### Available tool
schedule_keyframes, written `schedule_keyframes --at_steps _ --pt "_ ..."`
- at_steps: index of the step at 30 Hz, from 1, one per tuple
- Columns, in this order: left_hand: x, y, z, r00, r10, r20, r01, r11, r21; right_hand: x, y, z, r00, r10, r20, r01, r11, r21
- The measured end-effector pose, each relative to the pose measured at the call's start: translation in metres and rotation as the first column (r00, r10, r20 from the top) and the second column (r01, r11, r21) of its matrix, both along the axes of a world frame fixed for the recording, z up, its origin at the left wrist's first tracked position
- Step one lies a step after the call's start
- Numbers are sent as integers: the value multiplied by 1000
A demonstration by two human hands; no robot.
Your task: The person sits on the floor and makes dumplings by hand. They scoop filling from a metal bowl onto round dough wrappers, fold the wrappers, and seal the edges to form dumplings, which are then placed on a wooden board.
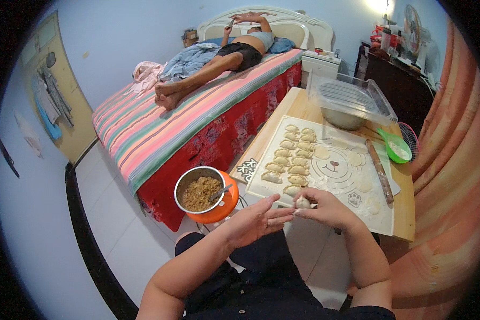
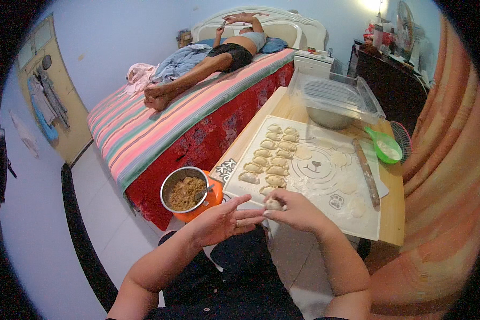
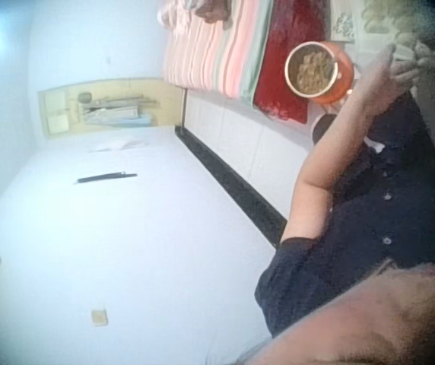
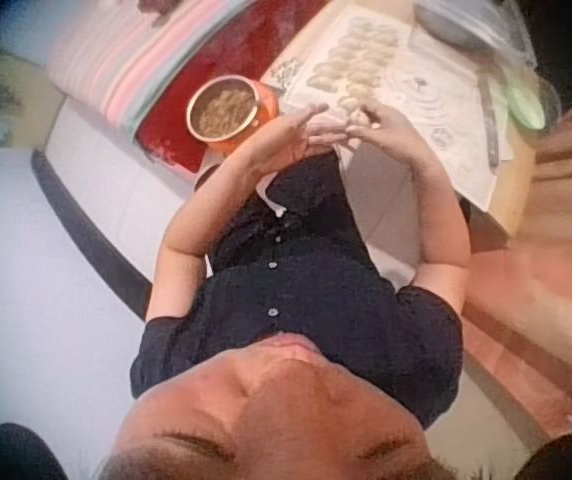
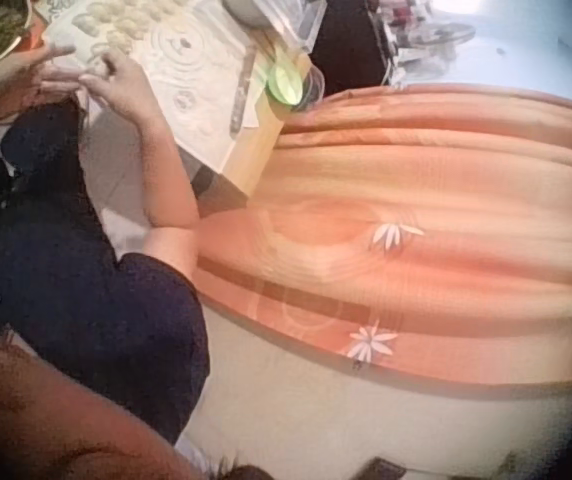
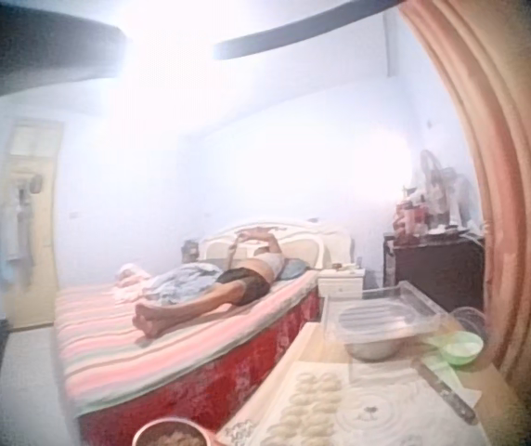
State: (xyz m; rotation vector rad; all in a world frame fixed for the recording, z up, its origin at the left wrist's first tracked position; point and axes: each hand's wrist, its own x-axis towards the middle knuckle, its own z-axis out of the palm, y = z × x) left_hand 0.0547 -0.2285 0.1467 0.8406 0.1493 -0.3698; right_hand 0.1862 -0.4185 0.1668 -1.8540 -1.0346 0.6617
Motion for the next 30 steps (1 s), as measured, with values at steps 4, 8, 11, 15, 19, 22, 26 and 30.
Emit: schedule_keyframes --at_steps 4,8,11,15,19,22,26,30 --pt "13 24 -10 978 208 -21 -207 978 36 57 -28 -18 984 -167 -67 163 984 -69" --pt "24 62 -16 859 510 -43 -510 860 0 123 -17 -13 954 -299 0 294 940 -170" --pt "35 85 -25 743 668 -43 -669 743 -11 186 0 -24 902 -361 239 416 876 -246" --pt "42 125 -53 654 755 -51 -756 648 -93 259 27 -50 718 -378 585 548 825 -140" --pt "42 147 -74 513 848 -132 -858 512 -45 292 54 -70 648 -332 685 622 750 -224" --pt "42 155 -90 492 857 -155 -870 490 -53 307 64 -77 648 -293 703 626 730 -273" --pt "42 156 -105 495 848 -190 -868 494 -54 317 58 -87 576 -268 772 604 776 -182" --pt "35 157 -105 467 862 -195 -883 467 -48 285 52 -63 543 -256 800 621 763 -177"
